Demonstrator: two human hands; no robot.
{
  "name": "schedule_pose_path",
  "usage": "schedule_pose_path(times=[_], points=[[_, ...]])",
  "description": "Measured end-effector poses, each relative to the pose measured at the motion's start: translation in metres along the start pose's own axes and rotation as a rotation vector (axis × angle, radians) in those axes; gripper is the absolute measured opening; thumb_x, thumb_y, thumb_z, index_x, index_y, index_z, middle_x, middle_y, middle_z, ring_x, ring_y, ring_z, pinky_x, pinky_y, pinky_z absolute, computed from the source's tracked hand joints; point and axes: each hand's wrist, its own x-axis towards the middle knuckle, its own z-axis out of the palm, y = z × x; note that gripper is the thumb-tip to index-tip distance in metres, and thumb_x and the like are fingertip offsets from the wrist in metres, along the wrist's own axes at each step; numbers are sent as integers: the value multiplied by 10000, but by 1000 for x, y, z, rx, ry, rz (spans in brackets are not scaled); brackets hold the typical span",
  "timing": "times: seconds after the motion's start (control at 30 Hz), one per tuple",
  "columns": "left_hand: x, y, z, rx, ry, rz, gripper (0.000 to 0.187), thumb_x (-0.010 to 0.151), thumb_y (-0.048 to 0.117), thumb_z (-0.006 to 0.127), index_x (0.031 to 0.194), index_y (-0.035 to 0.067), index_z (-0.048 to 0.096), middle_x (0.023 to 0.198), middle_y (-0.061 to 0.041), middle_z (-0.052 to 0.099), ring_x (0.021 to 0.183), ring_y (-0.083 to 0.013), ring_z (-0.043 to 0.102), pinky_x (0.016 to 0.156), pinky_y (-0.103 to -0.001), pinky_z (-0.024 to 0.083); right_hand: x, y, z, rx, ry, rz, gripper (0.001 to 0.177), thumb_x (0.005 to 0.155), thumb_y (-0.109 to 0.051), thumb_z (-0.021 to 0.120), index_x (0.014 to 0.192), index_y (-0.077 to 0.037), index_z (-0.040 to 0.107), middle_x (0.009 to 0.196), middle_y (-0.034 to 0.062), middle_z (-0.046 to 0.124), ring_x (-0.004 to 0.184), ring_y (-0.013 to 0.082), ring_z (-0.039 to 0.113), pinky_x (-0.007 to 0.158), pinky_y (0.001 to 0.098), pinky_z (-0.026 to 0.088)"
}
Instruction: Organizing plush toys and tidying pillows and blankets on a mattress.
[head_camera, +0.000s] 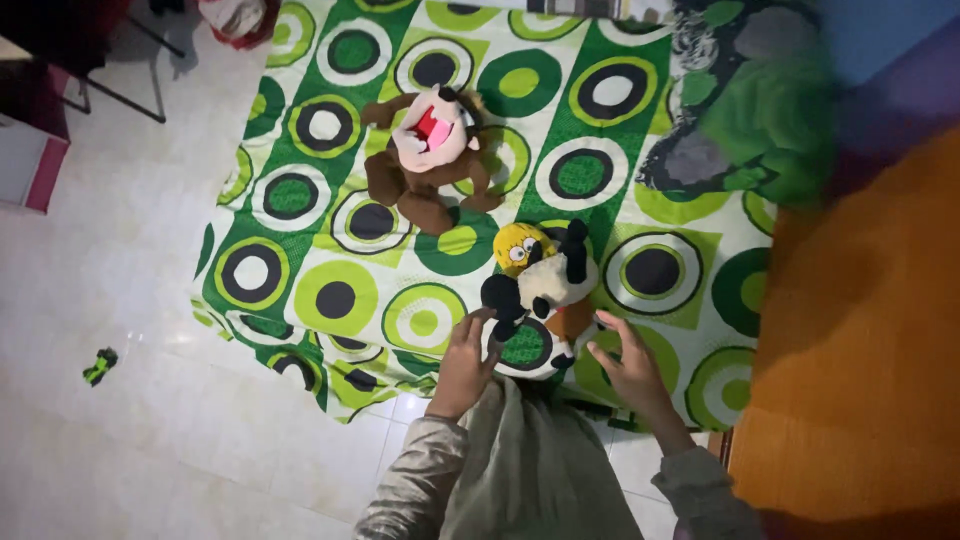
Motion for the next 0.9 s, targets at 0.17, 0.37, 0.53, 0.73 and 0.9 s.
schedule_pose_path(times=[0.17, 0.37, 0.53, 0.73, 0.9], points=[[19, -30, 29, 114, -18, 33, 642, 809, 84, 748, 1400, 44, 500, 1428, -190, 512, 1311, -411, 480, 1086, -487, 411, 34, 22, 22, 5, 16, 20, 621, 932, -400, 637, 1490, -175, 483, 1451, 118, 559, 1350, 299, 536, 1077, 500, 457], [43, -89, 84, 182, -27, -20, 727, 773, 119, 781, 1431, 64, 476, 1479, -179, 479, 1389, -408, 429, 1088, -503, 387, 85, 84, 63, 31, 63, -127, 621, 965, -461, 609, 1485, -148, 476, 1460, 167, 523, 1308, 362, 547, 1038, 508, 488], [53, -136, 129, 204, -59, -48, 779, 749, 150, 801, 1445, 74, 459, 1490, -169, 473, 1401, -407, 411, 1118, -519, 359, 117, 129, 96, -9, 69, -2, 645, 949, -477, 634, 1488, -162, 475, 1439, 171, 524, 1291, 367, 567, 1030, 508, 512], [46, -182, 181, 243, -10, -110, 899, 738, 230, 841, 1512, 104, 400, 1558, -156, 412, 1437, -374, 384, 1137, -520, 330, 130, 159, 120, -25, 102, -57, 597, 978, -346, 649, 1516, -170, 458, 1499, 161, 471, 1358, 372, 490, 1046, 503, 487], [46, -205, 211, 264, -29, -289, 1022, 691, 230, 891, 1542, 155, 329, 1630, -171, 251, 1514, -387, 227, 1164, -572, 250, 143, 194, 143, -221, 124, 66, 733, 913, -232, 774, 1564, -251, 437, 1462, 179, 404, 1391, 411, 409, 1150, 552, 396]])
